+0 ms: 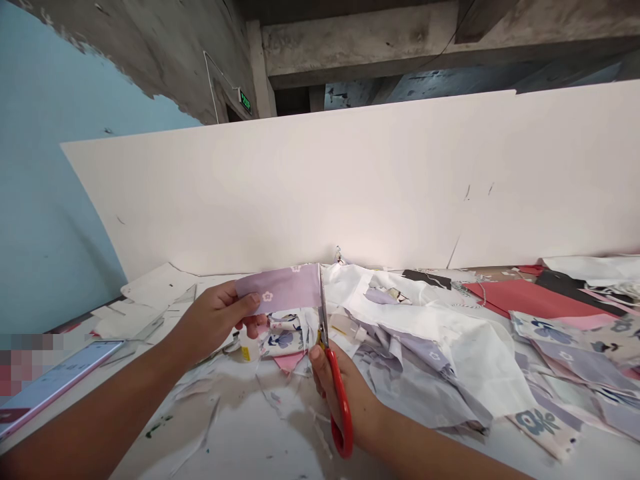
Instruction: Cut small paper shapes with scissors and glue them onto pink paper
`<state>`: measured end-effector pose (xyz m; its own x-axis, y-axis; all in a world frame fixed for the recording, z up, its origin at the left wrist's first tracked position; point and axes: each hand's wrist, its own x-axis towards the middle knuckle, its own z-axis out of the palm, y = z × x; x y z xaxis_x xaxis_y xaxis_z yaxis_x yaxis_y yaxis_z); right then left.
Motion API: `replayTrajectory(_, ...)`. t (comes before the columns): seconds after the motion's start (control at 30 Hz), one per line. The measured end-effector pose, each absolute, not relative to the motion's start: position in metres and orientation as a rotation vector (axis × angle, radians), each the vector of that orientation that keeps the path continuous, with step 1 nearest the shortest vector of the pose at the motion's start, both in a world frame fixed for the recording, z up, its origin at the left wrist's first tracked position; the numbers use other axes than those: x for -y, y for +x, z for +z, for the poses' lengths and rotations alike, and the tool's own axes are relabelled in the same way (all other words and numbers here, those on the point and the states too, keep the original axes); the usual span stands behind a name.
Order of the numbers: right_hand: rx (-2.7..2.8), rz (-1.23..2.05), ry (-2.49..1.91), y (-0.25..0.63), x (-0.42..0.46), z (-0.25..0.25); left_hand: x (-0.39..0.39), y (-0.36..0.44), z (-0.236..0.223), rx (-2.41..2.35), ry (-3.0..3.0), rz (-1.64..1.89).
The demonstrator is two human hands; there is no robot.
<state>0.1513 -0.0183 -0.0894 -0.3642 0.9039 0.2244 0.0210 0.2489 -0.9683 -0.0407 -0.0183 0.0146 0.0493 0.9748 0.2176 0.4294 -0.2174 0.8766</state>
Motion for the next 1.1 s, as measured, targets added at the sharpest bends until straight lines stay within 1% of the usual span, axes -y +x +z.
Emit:
replayTrajectory(0.3,1.616,1.219,-0.977,0.149,0.022,-0.085,0.019,-0.041,0.015,-1.401,1.718,1.140)
replayTrajectory(0.53,1.581,1.229,-0.975,0.146,0.024,-0.077,0.018,-0.041,0.013,-1.374,1.695,1.140)
replayTrajectory(0.77,1.580,1.288,-0.882,0.152,0.018,-0.090,0.016,-0.042,0.011,-1.315,1.684,1.132)
replayTrajectory(1.0,1.546,1.346,-0.835,0.158,0.016,-0.097,0.016,-0.043,0.010,-1.299,1.704,1.050)
replayTrajectory(1.1,1.539,1.318,-0.839,0.157,0.015,-0.097,0.017,-0.043,0.010,-1.318,1.713,1.008)
